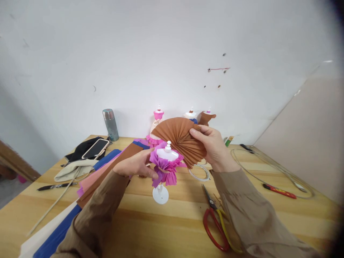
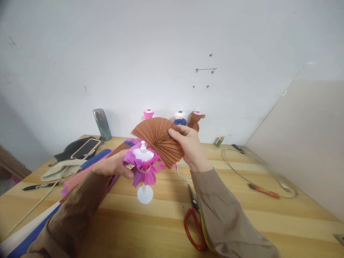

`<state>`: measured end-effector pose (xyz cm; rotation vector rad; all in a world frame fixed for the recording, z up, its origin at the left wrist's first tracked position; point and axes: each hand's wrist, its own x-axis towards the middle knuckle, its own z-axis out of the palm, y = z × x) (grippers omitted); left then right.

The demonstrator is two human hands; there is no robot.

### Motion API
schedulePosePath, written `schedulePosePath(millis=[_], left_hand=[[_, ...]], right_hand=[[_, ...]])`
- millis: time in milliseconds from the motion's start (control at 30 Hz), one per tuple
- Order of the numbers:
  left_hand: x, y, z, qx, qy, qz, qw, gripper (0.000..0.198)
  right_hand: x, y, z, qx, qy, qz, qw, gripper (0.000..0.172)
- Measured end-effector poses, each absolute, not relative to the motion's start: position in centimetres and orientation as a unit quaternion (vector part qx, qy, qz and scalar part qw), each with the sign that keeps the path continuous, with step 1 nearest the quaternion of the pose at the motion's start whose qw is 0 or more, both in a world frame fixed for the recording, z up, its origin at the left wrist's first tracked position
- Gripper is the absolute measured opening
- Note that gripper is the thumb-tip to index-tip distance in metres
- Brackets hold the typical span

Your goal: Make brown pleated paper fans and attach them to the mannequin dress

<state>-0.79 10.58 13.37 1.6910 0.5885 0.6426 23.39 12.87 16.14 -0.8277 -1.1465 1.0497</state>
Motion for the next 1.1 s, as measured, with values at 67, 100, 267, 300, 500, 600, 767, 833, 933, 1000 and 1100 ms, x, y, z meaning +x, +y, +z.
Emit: schedulePosePath(millis=[67, 100, 267, 300, 500, 600, 767, 833, 933, 1000, 1100], left_hand=[[-1.3, 10.8, 13.3, 0.712, 0.253, 0.301, 0.582, 0.078], [-1.5, 10.9, 13.4, 0.707, 0.257, 0.31, 0.582, 0.082], [-2.2, 10.0, 15.0, 0.649, 0.324, 0.45, 0.521, 0.045], [-2.3, 9.3, 15.5, 0.631, 0.337, 0.491, 0.498, 0.034], [-0.9, 2.6, 17.7, 0.685, 0.336, 0.464, 0.451, 0.019], [1.2, 0.2, 16.9, 0.696, 0.367, 0.439, 0.435, 0.037], [3.8, 0.0, 15.9, 0.663, 0.384, 0.449, 0.461, 0.048], [4.3, 0.3, 16.1, 0.641, 0.375, 0.465, 0.483, 0.049], [5.0, 0.6, 16.5, 0.626, 0.358, 0.448, 0.529, 0.044], [5.4, 0.6, 16.1, 0.612, 0.36, 0.445, 0.546, 0.043], [5.8, 0.5, 14.4, 0.574, 0.361, 0.481, 0.555, 0.041]], right_hand=[[24.0, 12.5, 16.0, -0.367, -0.478, 0.448, 0.66, 0.029], [24.4, 12.2, 15.9, -0.368, -0.47, 0.438, 0.672, 0.029], [25.8, 10.6, 15.9, -0.36, -0.448, 0.389, 0.72, 0.024], [25.9, 10.2, 15.9, -0.357, -0.441, 0.389, 0.726, 0.024], [25.4, 7.1, 16.1, -0.34, -0.44, 0.417, 0.719, 0.024], [24.7, 5.1, 16.1, -0.336, -0.485, 0.424, 0.687, 0.023], [23.8, 2.6, 16.2, -0.353, -0.566, 0.437, 0.603, 0.029], [23.6, 2.1, 16.4, -0.35, -0.594, 0.436, 0.578, 0.025], [23.5, 1.9, 16.7, -0.339, -0.637, 0.41, 0.557, 0.021], [23.8, 1.9, 16.9, -0.33, -0.659, 0.392, 0.551, 0.025], [24.8, 2.3, 16.8, -0.316, -0.675, 0.369, 0.555, 0.035]])
